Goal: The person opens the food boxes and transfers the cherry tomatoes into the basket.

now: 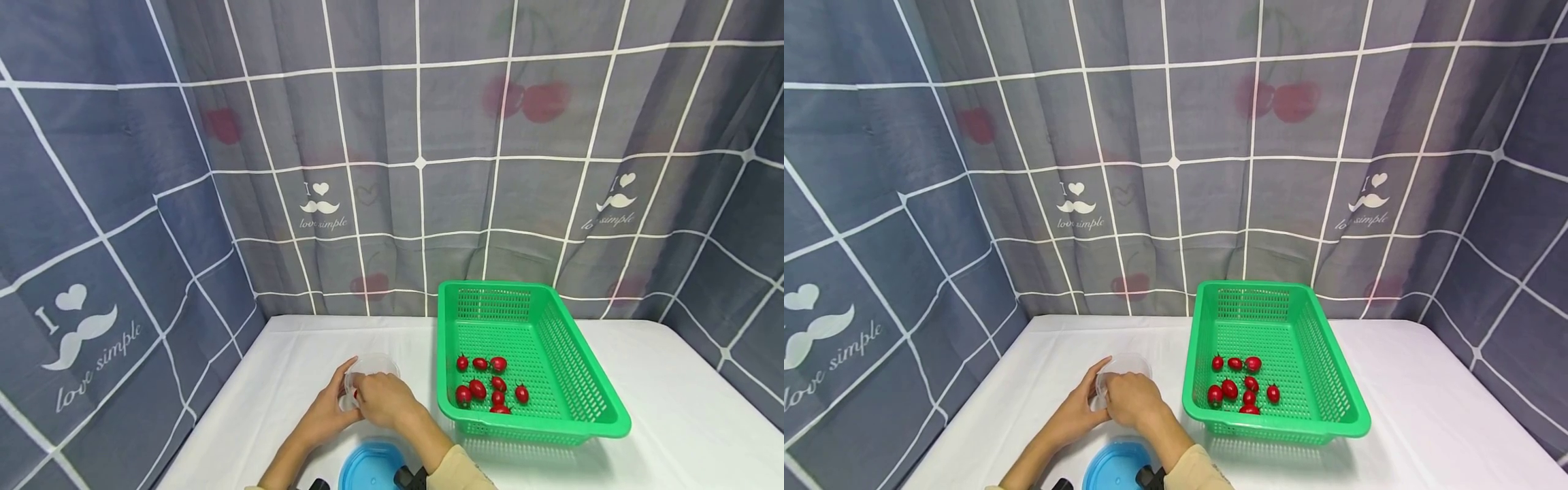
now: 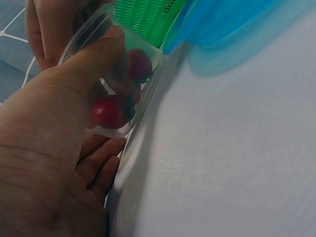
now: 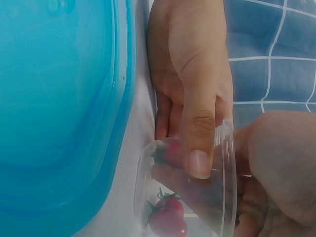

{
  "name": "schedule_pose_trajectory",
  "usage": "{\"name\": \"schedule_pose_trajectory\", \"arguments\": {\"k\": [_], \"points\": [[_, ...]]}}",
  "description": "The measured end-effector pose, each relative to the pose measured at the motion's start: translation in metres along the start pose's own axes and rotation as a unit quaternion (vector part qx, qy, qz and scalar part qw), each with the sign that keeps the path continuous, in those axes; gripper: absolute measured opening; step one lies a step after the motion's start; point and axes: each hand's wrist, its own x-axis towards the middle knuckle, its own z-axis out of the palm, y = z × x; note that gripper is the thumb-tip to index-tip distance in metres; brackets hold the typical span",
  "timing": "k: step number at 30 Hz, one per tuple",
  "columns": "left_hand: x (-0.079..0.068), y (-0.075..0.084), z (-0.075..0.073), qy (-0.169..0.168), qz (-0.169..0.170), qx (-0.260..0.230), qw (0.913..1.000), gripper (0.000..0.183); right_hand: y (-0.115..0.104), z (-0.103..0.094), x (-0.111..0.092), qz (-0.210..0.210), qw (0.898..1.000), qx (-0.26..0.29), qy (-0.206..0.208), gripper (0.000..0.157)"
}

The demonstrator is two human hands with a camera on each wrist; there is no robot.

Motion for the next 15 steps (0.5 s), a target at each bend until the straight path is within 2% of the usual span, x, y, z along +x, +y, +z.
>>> {"name": "schedule_pose_trajectory", "arguments": {"k": [3, 7, 15], "points": [[-0.0006, 0.0010, 0.0004, -0.003, -0.001, -0.006, 1.0000, 0.099, 0.0020, 0.0002, 0.0001, 0.009, 0.999, 0.032, -0.003, 0.014], [-0.0013, 0.0015, 0.0006, -0.006, -0.001, -0.009, 0.9999, 0.099, 0.0048, -0.0018, -0.0009, 0.017, 0.996, 0.086, 0.003, 0.018], [-0.0014, 0.0018, -0.0005, -0.006, -0.001, 0.000, 1.0000, 0.099, 0.0090, -0.0051, -0.0002, 0.005, 0.986, 0.166, 0.021, 0.019]]}}
